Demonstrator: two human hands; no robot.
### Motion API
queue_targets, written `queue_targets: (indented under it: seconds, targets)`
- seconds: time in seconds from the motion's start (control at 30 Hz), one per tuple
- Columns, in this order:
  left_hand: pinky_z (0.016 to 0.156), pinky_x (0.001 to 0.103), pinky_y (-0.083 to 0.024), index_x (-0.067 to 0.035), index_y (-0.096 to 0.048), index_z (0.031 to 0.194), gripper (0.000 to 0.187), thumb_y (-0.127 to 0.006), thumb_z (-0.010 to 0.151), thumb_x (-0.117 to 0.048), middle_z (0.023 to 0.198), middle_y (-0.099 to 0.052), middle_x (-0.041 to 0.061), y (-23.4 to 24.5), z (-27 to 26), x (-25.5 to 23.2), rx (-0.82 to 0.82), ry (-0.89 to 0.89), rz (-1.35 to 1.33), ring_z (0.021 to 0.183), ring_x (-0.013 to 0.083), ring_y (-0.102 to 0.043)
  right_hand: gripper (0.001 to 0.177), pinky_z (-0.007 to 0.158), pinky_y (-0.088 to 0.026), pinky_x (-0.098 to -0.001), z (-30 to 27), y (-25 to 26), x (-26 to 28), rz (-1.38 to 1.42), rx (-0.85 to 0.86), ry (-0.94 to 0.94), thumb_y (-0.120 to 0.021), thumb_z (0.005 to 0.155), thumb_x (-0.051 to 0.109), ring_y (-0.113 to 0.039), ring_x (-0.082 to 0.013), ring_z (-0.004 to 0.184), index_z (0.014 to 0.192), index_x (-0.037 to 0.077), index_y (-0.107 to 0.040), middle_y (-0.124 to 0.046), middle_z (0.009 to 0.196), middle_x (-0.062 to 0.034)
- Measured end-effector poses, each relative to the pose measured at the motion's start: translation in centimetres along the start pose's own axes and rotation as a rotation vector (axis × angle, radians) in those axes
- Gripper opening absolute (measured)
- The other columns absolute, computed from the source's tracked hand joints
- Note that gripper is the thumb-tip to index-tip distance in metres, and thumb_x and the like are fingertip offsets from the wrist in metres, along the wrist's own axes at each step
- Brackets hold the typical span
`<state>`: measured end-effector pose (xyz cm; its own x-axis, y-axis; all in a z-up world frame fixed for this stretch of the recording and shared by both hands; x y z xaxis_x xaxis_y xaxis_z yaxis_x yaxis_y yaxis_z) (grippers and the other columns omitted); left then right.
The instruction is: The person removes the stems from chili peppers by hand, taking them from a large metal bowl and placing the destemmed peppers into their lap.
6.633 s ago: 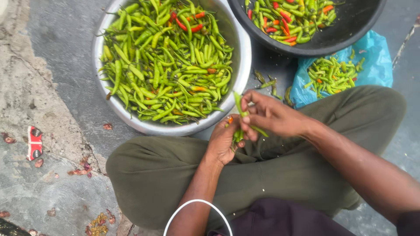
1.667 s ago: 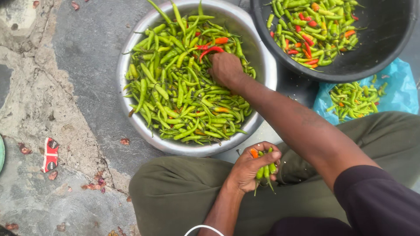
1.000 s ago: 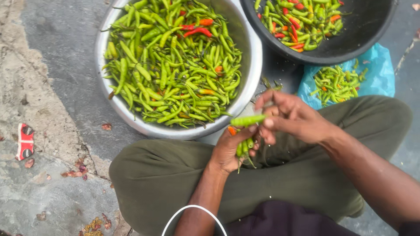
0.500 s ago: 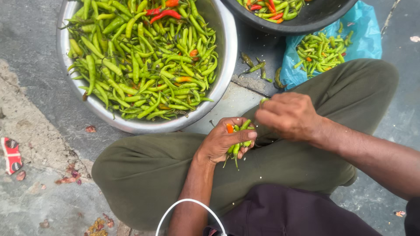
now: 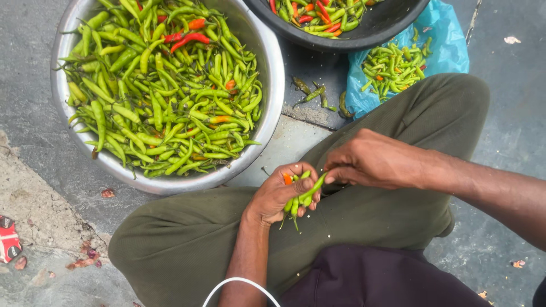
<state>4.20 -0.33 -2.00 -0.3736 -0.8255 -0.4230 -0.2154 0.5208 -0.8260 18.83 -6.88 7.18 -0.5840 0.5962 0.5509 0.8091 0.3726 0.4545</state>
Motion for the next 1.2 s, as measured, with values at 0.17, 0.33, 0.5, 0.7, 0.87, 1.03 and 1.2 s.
queue_targets:
  seconds: [0.17, 0.33, 0.5, 0.7, 0.87, 1.03, 1.2]
  targets:
    - [0.049, 0.019, -0.049, -0.002, -0.067, 0.106, 0.024, -0.077, 0.095, -0.020, 0.084, -0.068, 0.004, 0.2, 0.1, 0.7, 0.017, 0.060, 0.086, 0.068, 0.0092, -0.066, 0.026, 0.070, -0.057, -0.0443, -0.9, 0.1, 1.4, -0.019, -0.291, 0.524, -0.069, 0.092, 0.023, -0.073, -0.0357, 0.084, 0.105, 0.001, -0.072, -0.076, 0.094, -0.0135]
    - [0.046, 0.020, -0.048, -0.003, -0.068, 0.104, 0.021, -0.078, 0.091, -0.017, 0.076, -0.066, 0.003, 1.1, 1.0, 1.1, -0.136, 0.011, 0.083, 0.062, 0.0084, -0.064, 0.018, 0.060, -0.055, -0.0429, 0.1, -2.9, -0.8, -0.128, -0.530, 0.458, -0.070, 0.092, 0.022, -0.069, -0.0308, 0.070, 0.092, 0.004, -0.066, -0.067, 0.078, -0.0116]
    - [0.046, 0.021, -0.048, -0.002, -0.068, 0.101, 0.018, -0.078, 0.092, -0.014, 0.072, -0.065, 0.004, 2.1, 1.7, 0.6, -0.228, -0.069, 0.070, 0.060, 0.0089, -0.063, 0.024, 0.053, -0.053, -0.0417, 0.7, -5.1, -2.0, -0.359, -0.717, 0.368, -0.069, 0.095, 0.023, -0.065, -0.0266, 0.059, 0.080, 0.008, -0.057, -0.060, 0.066, -0.0067]
    - [0.047, 0.023, -0.049, -0.002, -0.066, 0.097, 0.020, -0.081, 0.090, -0.014, 0.074, -0.064, 0.004, 1.1, 0.9, 0.4, -0.175, -0.078, 0.146, 0.061, 0.0103, -0.063, 0.017, 0.053, -0.053, -0.0427, 2.1, -0.2, -4.6, -0.520, -0.822, 0.219, -0.069, 0.093, 0.025, -0.069, -0.0286, 0.066, 0.087, 0.012, -0.060, -0.068, 0.075, -0.0082]
    - [0.054, 0.025, -0.055, -0.003, -0.065, 0.099, 0.021, -0.080, 0.091, -0.014, 0.079, -0.065, 0.004, 1.6, 0.9, -0.2, -0.232, -0.155, 0.018, 0.067, 0.0117, -0.064, 0.020, 0.068, -0.056, -0.0489, 0.4, 8.2, -13.0, -0.700, -0.799, -0.372, -0.072, 0.101, 0.035, -0.072, -0.0347, 0.078, 0.102, 0.015, -0.076, -0.074, 0.084, -0.0132]
    - [0.064, 0.031, -0.062, -0.003, -0.065, 0.105, 0.025, -0.081, 0.087, -0.011, 0.087, -0.065, 0.004, 1.3, 0.7, -0.7, -0.188, -0.165, -0.113, 0.073, 0.0129, -0.068, 0.046, 0.070, -0.056, -0.0459, 1.7, 9.8, -8.5, -0.588, -0.907, -0.084, -0.081, 0.082, 0.025, -0.072, -0.0341, 0.083, 0.126, 0.015, -0.075, -0.074, 0.093, -0.0125]
    - [0.063, 0.029, -0.061, -0.004, -0.065, 0.106, 0.027, -0.078, 0.084, -0.010, 0.091, -0.072, 0.007, 1.0, 1.0, -0.5, -0.173, -0.109, -0.102, 0.077, 0.0152, -0.073, 0.028, 0.067, -0.056, -0.0474, 12.8, 6.5, 1.8, -0.356, -0.654, 0.178, -0.075, 0.090, 0.033, -0.072, -0.0331, 0.073, 0.107, 0.012, -0.077, -0.074, 0.078, -0.0098]
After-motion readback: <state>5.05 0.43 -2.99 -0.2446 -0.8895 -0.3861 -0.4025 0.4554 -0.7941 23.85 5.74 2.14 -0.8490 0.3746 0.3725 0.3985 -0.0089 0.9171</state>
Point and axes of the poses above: each hand's wrist, its own z-axis towards the middle knuckle, its own y-axis out of the back of the hand, x = y × z, the point moved 6 cm from there along z, towards the middle knuckle
